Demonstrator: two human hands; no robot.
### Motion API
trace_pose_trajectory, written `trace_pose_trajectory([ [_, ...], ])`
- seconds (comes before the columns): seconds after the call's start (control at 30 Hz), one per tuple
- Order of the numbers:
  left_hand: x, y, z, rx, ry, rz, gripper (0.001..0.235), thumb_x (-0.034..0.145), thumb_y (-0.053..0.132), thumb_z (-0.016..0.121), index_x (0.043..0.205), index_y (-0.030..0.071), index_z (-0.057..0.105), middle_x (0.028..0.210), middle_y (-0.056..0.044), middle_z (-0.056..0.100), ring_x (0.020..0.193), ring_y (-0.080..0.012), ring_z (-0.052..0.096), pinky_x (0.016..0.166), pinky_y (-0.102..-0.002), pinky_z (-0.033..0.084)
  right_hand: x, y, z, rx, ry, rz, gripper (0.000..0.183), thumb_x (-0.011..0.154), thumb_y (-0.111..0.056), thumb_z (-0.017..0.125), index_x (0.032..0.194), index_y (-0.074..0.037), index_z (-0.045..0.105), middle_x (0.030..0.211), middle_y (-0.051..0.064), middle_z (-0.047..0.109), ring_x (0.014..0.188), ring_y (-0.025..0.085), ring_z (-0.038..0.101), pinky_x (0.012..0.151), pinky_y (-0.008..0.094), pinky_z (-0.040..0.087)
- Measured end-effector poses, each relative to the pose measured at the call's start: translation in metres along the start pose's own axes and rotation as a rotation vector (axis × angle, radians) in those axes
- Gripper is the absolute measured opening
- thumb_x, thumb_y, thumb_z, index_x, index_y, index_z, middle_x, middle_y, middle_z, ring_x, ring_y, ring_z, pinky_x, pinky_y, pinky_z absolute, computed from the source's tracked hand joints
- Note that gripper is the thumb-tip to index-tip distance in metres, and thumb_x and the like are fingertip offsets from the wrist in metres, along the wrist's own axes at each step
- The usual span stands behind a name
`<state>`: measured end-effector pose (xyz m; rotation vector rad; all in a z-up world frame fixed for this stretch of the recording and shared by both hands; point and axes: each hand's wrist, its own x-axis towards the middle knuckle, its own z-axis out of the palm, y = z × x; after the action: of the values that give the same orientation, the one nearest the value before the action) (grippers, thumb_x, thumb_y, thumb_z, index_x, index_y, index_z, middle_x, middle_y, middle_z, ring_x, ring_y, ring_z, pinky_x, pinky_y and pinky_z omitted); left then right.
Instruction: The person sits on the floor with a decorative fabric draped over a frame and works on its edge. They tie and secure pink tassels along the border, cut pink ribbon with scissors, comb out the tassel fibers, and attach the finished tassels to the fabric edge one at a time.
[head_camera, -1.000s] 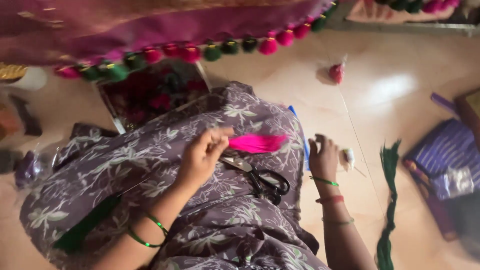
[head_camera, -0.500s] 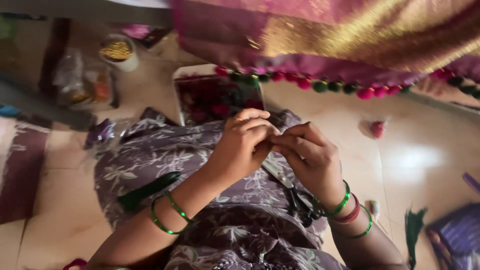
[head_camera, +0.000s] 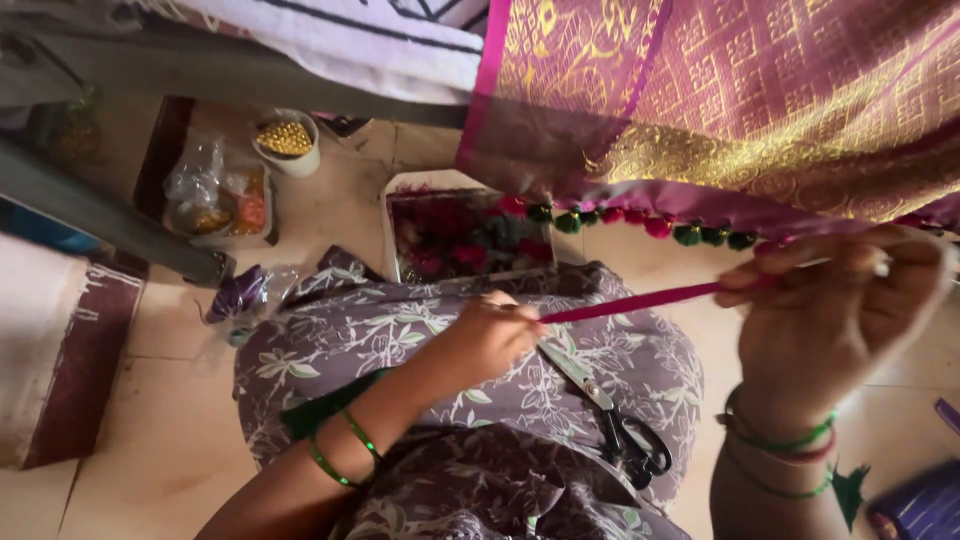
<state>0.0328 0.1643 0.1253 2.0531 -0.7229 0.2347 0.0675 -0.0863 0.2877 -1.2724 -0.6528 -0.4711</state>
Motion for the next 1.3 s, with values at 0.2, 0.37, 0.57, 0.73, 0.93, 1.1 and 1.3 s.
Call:
trace_pose_trajectory([
  [0.2, 0.039, 0.002, -0.07, -0.121, 0.465, -0.081, 0.04, 0.085, 0.023, 0.081, 0.117, 0.011, 0.061, 0.129, -0.01, 0.065, 0.125, -0.0229, 0.055, 0.098, -0.038, 0.047, -0.021, 0.04, -0.031, -0.252, -0.07, 0.163, 0.015, 0.117, -0.007, 0.042, 0.119, 0.002, 0.054, 0.09, 0.015, 0.065, 0.066, 0.019, 0.069, 0.056, 0.029, 0.059],
  [0.37, 0.057, 0.032, -0.101, -0.929, 0.467, -0.246, 0.035, 0.092, 0.021, 0.077, 0.12, 0.002, 0.069, 0.119, -0.007, 0.073, 0.113, -0.015, 0.065, 0.1, -0.031, 0.05, -0.039, 0.066, 0.026, -0.702, -0.466, 0.144, 0.012, 0.092, -0.001, 0.059, 0.1, 0.0, 0.068, 0.095, 0.011, 0.075, 0.075, 0.018, 0.077, 0.057, 0.027, 0.061],
  [0.57, 0.039, 0.064, -0.097, -1.066, 0.492, -0.416, 0.025, 0.097, 0.022, 0.07, 0.106, -0.001, 0.075, 0.1, -0.007, 0.08, 0.096, -0.0161, 0.075, 0.091, -0.033, 0.058, -0.054, 0.124, 0.041, -0.683, -0.487, 0.337, 0.013, 0.092, 0.002, 0.065, 0.091, -0.006, 0.076, 0.075, 0.004, 0.075, 0.061, 0.011, 0.067, 0.056, 0.026, 0.053],
  [0.73, 0.023, 0.069, -0.097, -0.903, 0.448, -0.394, 0.017, 0.094, 0.012, 0.073, 0.105, 0.0, 0.073, 0.099, -0.007, 0.079, 0.09, -0.0108, 0.074, 0.084, -0.027, 0.06, -0.048, 0.12, 0.07, 0.091, -0.17, 0.873, 0.022, 0.083, 0.006, 0.049, 0.093, 0.0, 0.068, 0.062, 0.008, 0.065, 0.047, 0.014, 0.056, 0.04, 0.028, 0.041],
  [0.93, 0.015, 0.082, -0.109, -0.658, 0.446, -0.349, 0.013, 0.094, 0.011, 0.077, 0.095, -0.001, 0.072, 0.087, -0.002, 0.074, 0.079, -0.0042, 0.065, 0.071, -0.023, 0.053, -0.063, 0.099, 0.08, 0.007, -0.219, 0.66, 0.009, 0.101, 0.001, 0.057, 0.103, 0.0, 0.065, 0.074, 0.008, 0.066, 0.056, 0.011, 0.056, 0.047, 0.024, 0.041],
  [1.1, 0.015, 0.085, -0.11, -0.728, 0.433, -0.327, 0.012, 0.094, 0.011, 0.076, 0.098, 0.001, 0.072, 0.089, 0.0, 0.073, 0.08, -0.0028, 0.063, 0.071, -0.021, 0.052, -0.07, 0.105, 0.075, 0.061, -0.237, 0.54, 0.012, 0.101, 0.005, 0.054, 0.106, 0.001, 0.063, 0.079, 0.008, 0.067, 0.062, 0.013, 0.062, 0.051, 0.026, 0.048],
  [1.3, 0.014, 0.088, -0.11, -0.679, 0.448, -0.355, 0.011, 0.093, 0.011, 0.077, 0.095, 0.001, 0.073, 0.086, -0.001, 0.074, 0.078, -0.0035, 0.064, 0.068, -0.021, 0.052, -0.07, 0.109, 0.073, -0.05, -0.277, 0.363, 0.016, 0.1, 0.013, 0.054, 0.106, 0.002, 0.065, 0.083, 0.01, 0.067, 0.065, 0.015, 0.065, 0.053, 0.029, 0.051],
])
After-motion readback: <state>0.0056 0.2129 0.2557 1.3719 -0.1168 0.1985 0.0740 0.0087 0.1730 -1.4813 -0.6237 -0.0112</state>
